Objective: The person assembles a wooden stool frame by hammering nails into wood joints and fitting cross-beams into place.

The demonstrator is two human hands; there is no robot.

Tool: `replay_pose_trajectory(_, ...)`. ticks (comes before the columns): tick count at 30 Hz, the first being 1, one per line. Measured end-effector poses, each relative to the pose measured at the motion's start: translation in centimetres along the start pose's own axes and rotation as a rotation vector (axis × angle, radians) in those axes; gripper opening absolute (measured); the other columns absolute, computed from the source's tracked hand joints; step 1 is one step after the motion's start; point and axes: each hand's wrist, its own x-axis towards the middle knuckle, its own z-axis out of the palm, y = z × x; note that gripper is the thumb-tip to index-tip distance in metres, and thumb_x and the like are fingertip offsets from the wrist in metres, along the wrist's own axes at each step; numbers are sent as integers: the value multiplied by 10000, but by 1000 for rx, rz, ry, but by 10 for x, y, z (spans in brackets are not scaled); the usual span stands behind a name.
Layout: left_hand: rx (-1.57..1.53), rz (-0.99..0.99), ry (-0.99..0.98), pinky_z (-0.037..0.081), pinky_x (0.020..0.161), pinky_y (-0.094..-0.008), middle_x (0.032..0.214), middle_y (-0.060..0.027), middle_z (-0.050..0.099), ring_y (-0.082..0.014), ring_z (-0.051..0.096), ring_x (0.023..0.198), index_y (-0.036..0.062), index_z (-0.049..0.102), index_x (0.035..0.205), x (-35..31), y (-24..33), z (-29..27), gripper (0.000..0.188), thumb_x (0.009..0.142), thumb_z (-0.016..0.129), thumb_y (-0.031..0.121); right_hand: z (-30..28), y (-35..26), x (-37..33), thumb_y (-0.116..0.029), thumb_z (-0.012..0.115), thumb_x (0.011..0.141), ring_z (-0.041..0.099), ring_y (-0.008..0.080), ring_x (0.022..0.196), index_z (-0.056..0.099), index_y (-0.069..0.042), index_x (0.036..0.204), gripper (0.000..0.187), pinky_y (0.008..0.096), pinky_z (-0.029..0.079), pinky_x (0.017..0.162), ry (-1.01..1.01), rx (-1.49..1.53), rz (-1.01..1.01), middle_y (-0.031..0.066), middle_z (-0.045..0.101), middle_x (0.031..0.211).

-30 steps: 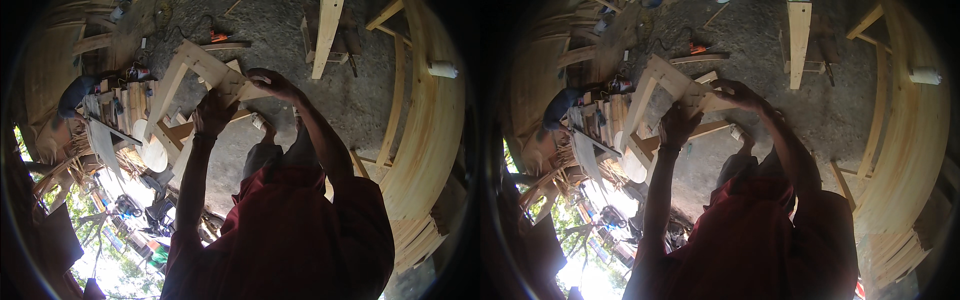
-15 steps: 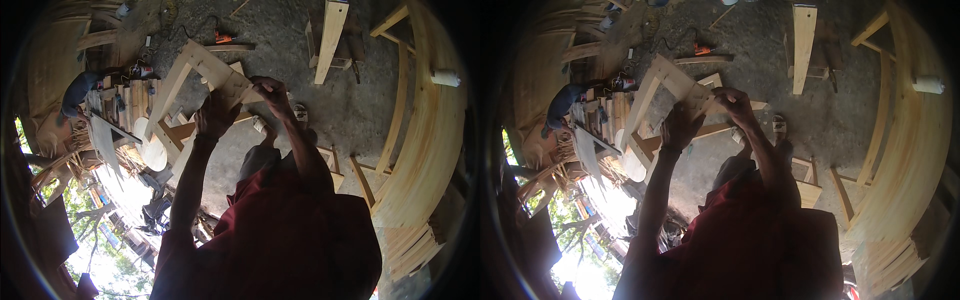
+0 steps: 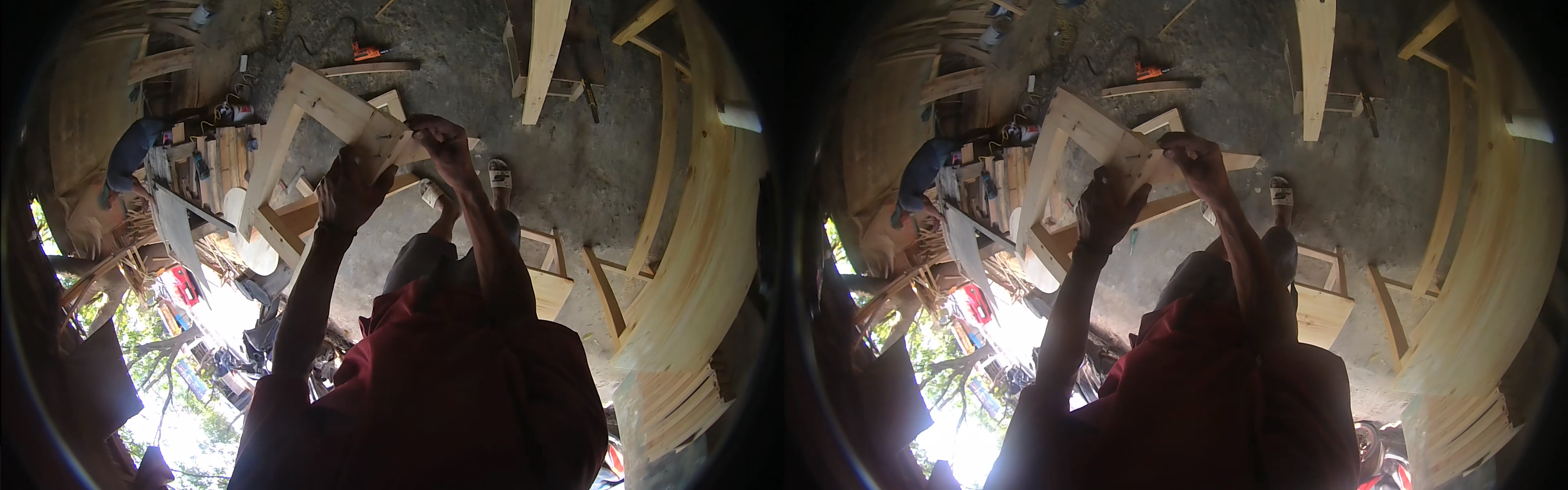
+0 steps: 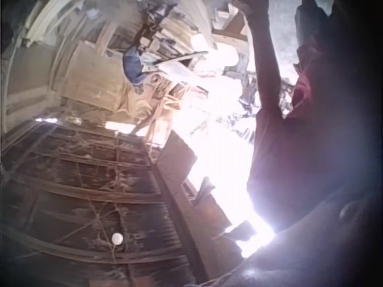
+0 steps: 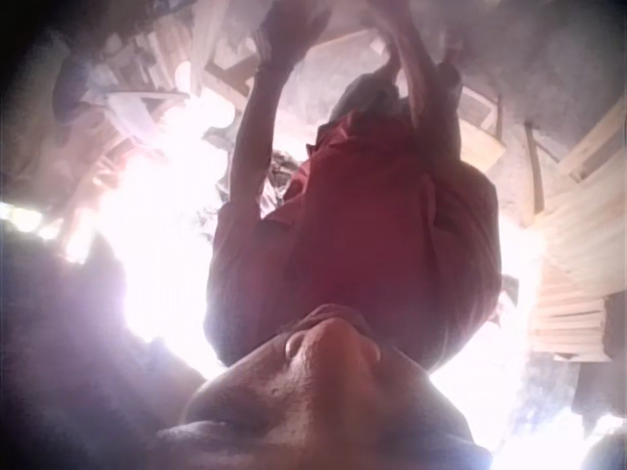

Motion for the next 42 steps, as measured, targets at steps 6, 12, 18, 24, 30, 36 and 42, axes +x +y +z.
replay_pose_trajectory(6,16,-30,16,548,591,-526,881,-249,658,-440,670,718,29,491,1091,-7,11,3,613,769,768,472,-2,-2,-8,-2,643,928,617,128,1033,685,-11,1095,172,308,489,938,26,10,17,66,700,1073)
replay_pose_trajectory(12,13,-32,52,548,617,-516,903,-228,664,-414,680,748,37,509,1100,-15,16,2,611,761,771,473,1,-14,-12,3,642,917,599,96,956,692,-6,1024,118,275,479,861,50,-11,29,34,696,981)
replay_pose_trajectory(18,18,-91,67,540,631,-511,925,-197,642,-405,671,773,41,516,1091,-21,22,4,580,777,759,463,-1,-34,-15,-47,637,934,604,104,989,679,-15,1074,150,277,476,890,-9,-218,156,49,684,1057)
replay_pose_trajectory(24,1,-103,32,544,633,-507,926,-203,644,-400,673,772,39,512,1082,-27,25,1,583,776,761,468,-8,-34,-17,-7,629,935,601,124,1035,668,4,1127,196,298,480,925,-69,-162,198,74,681,1103)
replay_pose_trajectory(30,-40,-77,-8,559,620,-501,881,-199,657,-394,684,752,38,514,1067,-26,16,-5,594,762,775,477,-17,-29,-17,39,670,883,605,121,1034,694,-6,1053,177,300,481,925,-134,21,161,65,687,1106)
replay_pose_trajectory(36,-18,-32,-39,560,593,-495,868,-215,665,-404,683,732,14,502,1063,-23,14,-6,612,765,781,470,-17,-25,-20,20,686,885,610,125,1032,702,-10,1030,149,299,486,931,-90,41,126,72,694,1098)
replay_pose_trajectory(42,-95,-52,-25,560,584,-488,851,-188,684,-385,690,711,28,530,1065,-23,14,-7,596,748,790,460,-10,-26,-22,27,684,883,614,132,1021,702,-16,1061,183,290,488,911,-59,26,78,70,695,1092)
